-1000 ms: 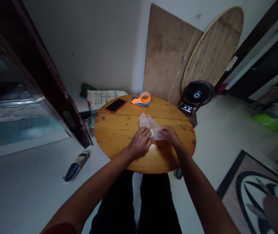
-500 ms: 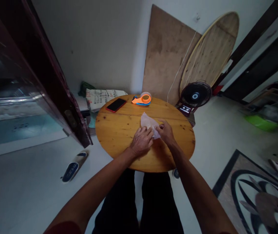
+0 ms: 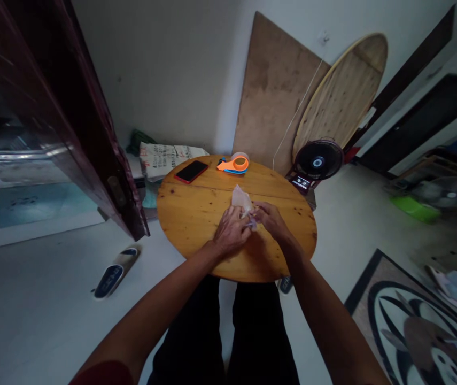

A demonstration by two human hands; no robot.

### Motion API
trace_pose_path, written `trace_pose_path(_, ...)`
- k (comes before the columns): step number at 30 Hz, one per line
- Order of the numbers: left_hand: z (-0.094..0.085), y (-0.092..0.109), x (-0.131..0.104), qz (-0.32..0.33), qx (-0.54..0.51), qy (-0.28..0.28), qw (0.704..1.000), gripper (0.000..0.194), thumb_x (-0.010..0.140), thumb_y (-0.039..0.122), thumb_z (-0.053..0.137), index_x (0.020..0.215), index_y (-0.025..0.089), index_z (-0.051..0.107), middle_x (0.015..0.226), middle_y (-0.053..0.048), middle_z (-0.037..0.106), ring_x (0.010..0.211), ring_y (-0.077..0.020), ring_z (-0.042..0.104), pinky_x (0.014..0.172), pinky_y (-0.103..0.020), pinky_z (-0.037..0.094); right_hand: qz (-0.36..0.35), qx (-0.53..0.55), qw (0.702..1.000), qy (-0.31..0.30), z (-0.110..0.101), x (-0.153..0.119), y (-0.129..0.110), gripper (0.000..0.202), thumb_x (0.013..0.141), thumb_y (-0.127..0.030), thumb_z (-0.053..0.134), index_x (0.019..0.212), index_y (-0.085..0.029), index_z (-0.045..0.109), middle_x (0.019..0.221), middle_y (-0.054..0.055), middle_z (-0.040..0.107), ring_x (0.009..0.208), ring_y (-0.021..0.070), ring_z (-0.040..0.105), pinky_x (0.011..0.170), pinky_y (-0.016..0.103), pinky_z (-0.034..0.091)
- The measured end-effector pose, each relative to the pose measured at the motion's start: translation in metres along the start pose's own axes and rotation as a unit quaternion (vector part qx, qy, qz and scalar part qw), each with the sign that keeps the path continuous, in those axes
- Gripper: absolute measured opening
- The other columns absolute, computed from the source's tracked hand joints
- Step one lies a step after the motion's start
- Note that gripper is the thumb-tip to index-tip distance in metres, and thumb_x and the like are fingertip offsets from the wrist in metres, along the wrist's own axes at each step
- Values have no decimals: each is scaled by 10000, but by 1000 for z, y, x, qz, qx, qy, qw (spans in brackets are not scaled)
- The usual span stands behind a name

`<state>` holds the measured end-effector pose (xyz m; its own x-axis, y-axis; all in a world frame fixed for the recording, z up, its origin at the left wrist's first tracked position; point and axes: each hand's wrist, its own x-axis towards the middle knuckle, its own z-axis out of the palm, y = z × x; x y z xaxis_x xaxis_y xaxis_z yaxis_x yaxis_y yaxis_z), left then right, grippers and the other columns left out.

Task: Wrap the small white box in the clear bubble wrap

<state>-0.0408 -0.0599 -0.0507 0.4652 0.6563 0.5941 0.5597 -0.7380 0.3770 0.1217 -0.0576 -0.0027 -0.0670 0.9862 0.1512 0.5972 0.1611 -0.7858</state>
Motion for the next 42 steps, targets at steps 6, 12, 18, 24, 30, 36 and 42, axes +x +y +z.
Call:
trace_pose_path(6, 0, -9, -4, -19, -71, 21, 997, 265, 765, 191, 547, 988, 195, 688, 991, -75, 580, 978, -233, 523, 904, -400, 432, 17, 93, 995, -41, -2, -10, -11, 206, 699, -286, 558, 844, -161, 634, 801, 25, 639, 679, 140, 539, 627, 248, 439)
trace_pose_path(12, 0, -12, -5, -3, -79, 19, 997, 271, 796, 178, 523, 981, 227, 716, 1051, -61, 605, 1014, -219, 532, 913, -385, 413, 41, 103, 993, -39, -4, -7, -1, 344, 649, -223, 554, 973, -164, 654, 1000, 73, 678, 760, 156, 594, 683, 273, 492)
trace_pose_path(18, -3, -8, -7, 30, -43, 10, 999, 357, 778, 182, 543, 1074, 287, 713, 1075, -64, 580, 1019, -236, 509, 896, -400, 407, 47, 104, 989, -97, -11, -1, 2, 420, 636, -221, 602, 1054, -183, 626, 1055, 69, 665, 785, 157, 597, 678, 264, 495)
trace_pose_path(24, -1, -11, -7, -42, -104, 67, 991, 215, 776, 141, 518, 877, 196, 700, 983, -63, 601, 969, -205, 553, 887, -362, 446, 14, 46, 995, -89, 4, 1, 19, 604, 660, -186, 611, 1258, -182, 523, 1077, 61, 630, 690, 108, 554, 647, 239, 488)
trace_pose_path(30, 5, -13, 5, -166, -148, 71, 972, 119, 842, 273, 545, 811, 185, 618, 819, -27, 603, 801, -167, 572, 754, -299, 472, -54, -129, 989, -41, 12, -4, 16, 686, 722, -99, 541, 1397, -138, 422, 1149, 117, 628, 747, 148, 578, 730, 294, 492)
trace_pose_path(36, 10, -10, 32, -248, -108, -5, 963, 201, 811, 365, 623, 754, 181, 566, 794, -28, 578, 770, -166, 541, 690, -283, 424, -47, -135, 989, -48, 9, -6, 4, 683, 733, -100, 554, 1399, -155, 415, 1058, 104, 669, 779, 177, 597, 743, 308, 482)
trace_pose_path(42, 12, -9, 30, -260, -123, -11, 958, 123, 784, 287, 629, 784, 189, 555, 845, -20, 570, 816, -162, 545, 751, -282, 437, -82, 0, 990, -119, -12, -3, 21, 586, 789, -148, 532, 1368, -195, 453, 1137, 88, 666, 784, 155, 629, 710, 282, 510)
